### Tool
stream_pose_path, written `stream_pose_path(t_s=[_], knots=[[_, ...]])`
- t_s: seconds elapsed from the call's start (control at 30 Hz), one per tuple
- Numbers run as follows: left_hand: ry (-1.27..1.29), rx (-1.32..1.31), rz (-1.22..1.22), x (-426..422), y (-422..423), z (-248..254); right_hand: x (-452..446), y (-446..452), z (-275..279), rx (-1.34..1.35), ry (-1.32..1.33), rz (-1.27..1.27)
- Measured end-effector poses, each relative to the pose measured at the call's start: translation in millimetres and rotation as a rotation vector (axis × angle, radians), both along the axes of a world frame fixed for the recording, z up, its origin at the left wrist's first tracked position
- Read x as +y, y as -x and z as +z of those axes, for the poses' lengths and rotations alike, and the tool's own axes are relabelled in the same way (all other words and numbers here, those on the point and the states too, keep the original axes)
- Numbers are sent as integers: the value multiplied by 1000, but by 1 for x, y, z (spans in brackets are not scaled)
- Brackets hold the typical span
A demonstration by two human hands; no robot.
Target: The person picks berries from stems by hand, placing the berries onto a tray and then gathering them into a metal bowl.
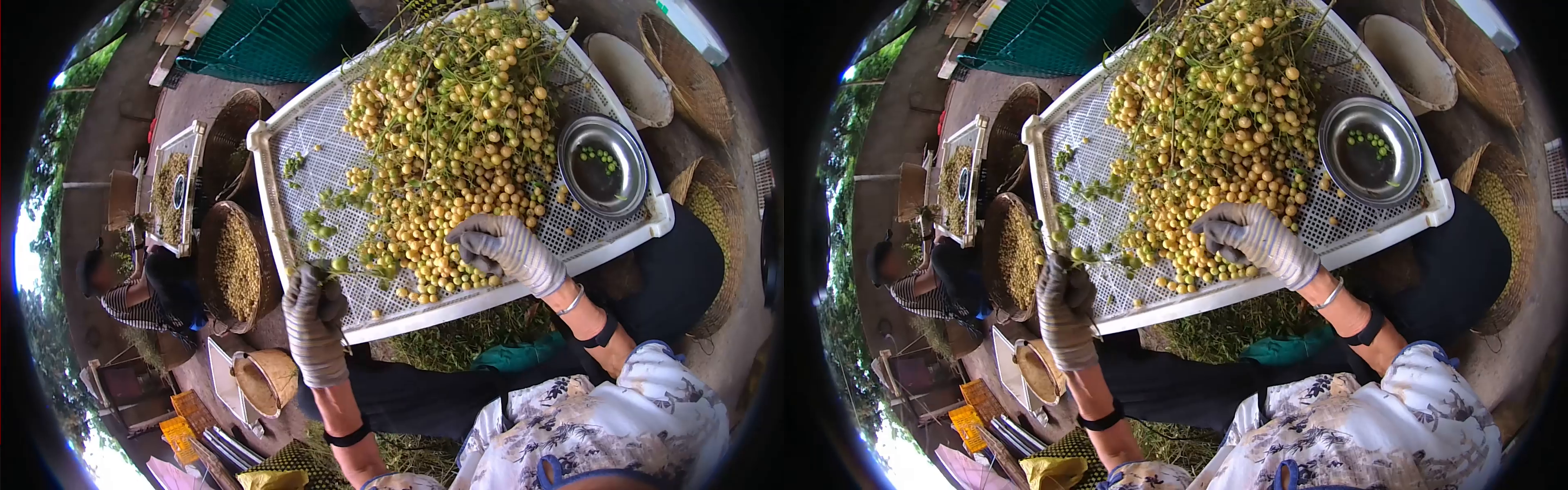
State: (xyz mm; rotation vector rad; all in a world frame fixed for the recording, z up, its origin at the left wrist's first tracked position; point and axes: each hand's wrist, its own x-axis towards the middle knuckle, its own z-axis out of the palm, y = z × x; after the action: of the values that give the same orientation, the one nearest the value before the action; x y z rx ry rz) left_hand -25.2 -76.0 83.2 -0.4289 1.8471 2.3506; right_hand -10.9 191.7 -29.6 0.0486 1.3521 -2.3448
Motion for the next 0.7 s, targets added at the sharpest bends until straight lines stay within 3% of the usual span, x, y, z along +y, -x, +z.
stream_pose_path(t_s=[0.13,0.2,0.27,0.3,0.37,0.5,0.6,0.67,0.7], knots=[[246,173,-92,-34,64,26,12,0,5,11,-87,-63],[216,147,-85,-56,102,18,12,-1,4,-1,-82,-72],[201,123,-80,-81,142,-4,13,-1,3,-15,-87,-82],[262,81,57,-87,157,-15,14,-1,3,-22,-92,-85],[244,97,9,-129,194,-62,14,-1,4,-44,-107,-91],[468,-103,0,-144,199,-114,19,-1,8,-94,-126,-124],[556,-115,30,-144,179,-137,24,2,12,-73,-129,-117],[919,-153,117,-147,169,-137,25,3,5,-16,-158,-154],[1335,-63,275,-125,155,-129,25,3,3,9,-198,-170]])
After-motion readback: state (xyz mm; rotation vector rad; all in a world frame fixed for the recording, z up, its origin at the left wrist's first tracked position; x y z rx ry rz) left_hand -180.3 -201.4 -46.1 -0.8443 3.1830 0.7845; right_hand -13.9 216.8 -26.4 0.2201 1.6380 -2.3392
